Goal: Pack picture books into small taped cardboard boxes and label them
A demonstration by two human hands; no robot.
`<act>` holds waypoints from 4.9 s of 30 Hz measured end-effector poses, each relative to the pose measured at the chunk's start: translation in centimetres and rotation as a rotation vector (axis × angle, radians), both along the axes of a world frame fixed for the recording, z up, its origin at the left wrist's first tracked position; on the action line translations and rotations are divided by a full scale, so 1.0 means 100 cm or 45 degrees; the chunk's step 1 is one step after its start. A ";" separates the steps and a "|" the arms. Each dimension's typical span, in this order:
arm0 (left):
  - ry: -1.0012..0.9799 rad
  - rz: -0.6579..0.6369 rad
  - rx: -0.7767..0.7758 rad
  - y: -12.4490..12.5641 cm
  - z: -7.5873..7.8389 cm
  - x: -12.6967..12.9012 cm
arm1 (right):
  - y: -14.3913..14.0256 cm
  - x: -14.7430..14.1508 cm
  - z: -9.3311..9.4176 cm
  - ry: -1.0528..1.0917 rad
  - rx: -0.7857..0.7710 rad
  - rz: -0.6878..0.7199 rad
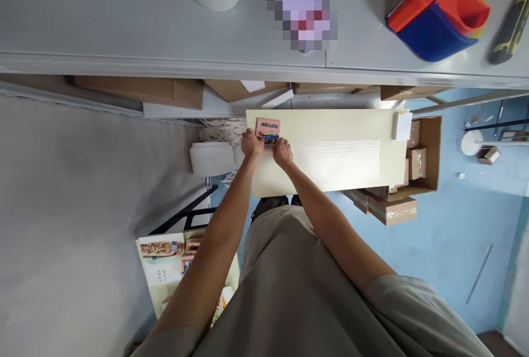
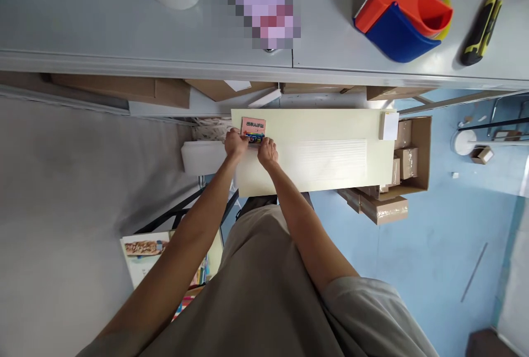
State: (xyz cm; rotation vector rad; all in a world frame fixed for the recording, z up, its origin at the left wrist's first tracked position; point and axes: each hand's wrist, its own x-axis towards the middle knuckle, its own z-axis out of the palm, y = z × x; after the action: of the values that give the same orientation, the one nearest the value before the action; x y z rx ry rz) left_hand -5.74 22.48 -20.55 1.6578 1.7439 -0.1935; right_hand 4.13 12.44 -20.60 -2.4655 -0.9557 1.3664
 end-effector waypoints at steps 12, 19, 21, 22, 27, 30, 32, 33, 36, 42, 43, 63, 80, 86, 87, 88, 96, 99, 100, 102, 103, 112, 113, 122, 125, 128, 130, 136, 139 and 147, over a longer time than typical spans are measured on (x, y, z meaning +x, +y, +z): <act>-0.393 -0.103 0.454 0.011 0.030 -0.001 | -0.032 0.024 -0.005 0.162 0.261 0.110; -0.924 0.202 0.051 -0.108 0.053 0.069 | -0.171 0.158 -0.008 0.496 0.427 -0.308; -1.053 0.291 -0.276 -0.159 0.043 0.106 | -0.212 0.207 -0.006 0.522 0.447 -0.423; -1.087 0.312 -0.400 -0.183 0.036 0.126 | -0.231 0.230 -0.005 0.510 0.453 -0.468; -0.962 0.381 -0.629 -0.266 -0.005 0.214 | -0.298 0.315 -0.005 0.498 0.401 -0.676; -0.746 0.379 -0.481 -0.286 -0.024 0.243 | -0.312 0.336 -0.014 0.554 0.367 -0.696; -0.613 0.341 -0.355 -0.292 -0.033 0.249 | -0.313 0.340 -0.022 0.535 0.383 -0.665; -0.569 0.326 -0.305 -0.294 -0.036 0.250 | -0.313 0.340 -0.024 0.505 0.395 -0.635; -0.558 0.340 -0.246 -0.297 -0.042 0.247 | -0.314 0.338 -0.028 0.332 0.404 -0.506; -0.699 0.427 -0.246 -0.295 -0.044 0.242 | -0.321 0.336 -0.032 -0.148 0.293 -0.573; -0.711 0.431 -0.241 -0.294 -0.045 0.242 | -0.321 0.336 -0.034 -0.186 0.267 -0.605; -0.493 0.234 -0.028 -0.291 -0.037 0.237 | -0.289 0.296 0.008 0.113 0.527 -0.257; -0.606 0.382 0.082 -0.304 -0.040 0.242 | -0.253 0.325 -0.003 0.009 0.501 0.590; -0.692 0.426 0.122 -0.306 -0.044 0.243 | -0.205 0.363 0.005 0.137 0.639 1.418; -0.690 0.431 0.123 -0.306 -0.044 0.242 | -0.195 0.364 0.002 0.177 0.615 1.514; -0.689 0.428 0.121 -0.306 -0.044 0.240 | -0.186 0.364 -0.001 0.203 0.586 1.584; -0.679 0.100 0.288 -0.334 -0.029 0.241 | -0.147 0.371 -0.016 0.319 0.586 1.778; -0.603 0.055 0.283 -0.347 -0.024 0.261 | -0.138 0.373 -0.019 0.371 0.582 1.814; -0.577 0.070 0.280 -0.350 -0.023 0.266 | -0.135 0.373 -0.020 0.374 0.576 1.826; -0.565 0.110 0.278 -0.354 -0.024 0.273 | -0.131 0.371 -0.022 0.362 0.539 1.837; -0.579 0.128 0.282 -0.355 -0.025 0.275 | -0.129 0.371 -0.023 0.354 0.500 1.846; -0.576 0.153 0.260 -0.354 -0.016 0.289 | -0.125 0.372 -0.009 0.302 0.382 1.845; -0.572 0.142 0.246 -0.351 -0.013 0.287 | -0.126 0.373 -0.006 0.322 0.427 1.821; -0.908 0.525 -0.050 -0.349 -0.014 0.218 | -0.085 0.357 -0.001 0.137 0.344 1.722; -0.942 0.744 -0.117 -0.355 -0.021 0.198 | -0.060 0.332 -0.012 0.125 0.320 1.667; -0.866 0.778 -0.141 -0.359 -0.028 0.188 | -0.051 0.306 -0.027 0.032 0.234 1.717; -0.732 0.681 -0.221 -0.359 -0.032 0.182 | -0.054 0.293 -0.036 -0.063 0.219 1.682; -0.421 0.461 -0.209 -0.346 -0.030 0.155 | -0.087 0.266 -0.044 -0.310 0.259 1.236; -0.392 0.341 0.052 -0.326 -0.027 0.152 | -0.123 0.262 -0.034 -0.405 0.499 0.906; -0.465 0.156 0.109 -0.276 -0.034 0.162 | -0.230 0.242 -0.025 -0.044 0.131 -0.117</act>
State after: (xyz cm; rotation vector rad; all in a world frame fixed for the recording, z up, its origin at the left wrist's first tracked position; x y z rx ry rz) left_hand 10.46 -5.17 -23.94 1.5269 1.5830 0.2309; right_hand 28.30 -10.57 -23.09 -2.4318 -0.8851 1.2184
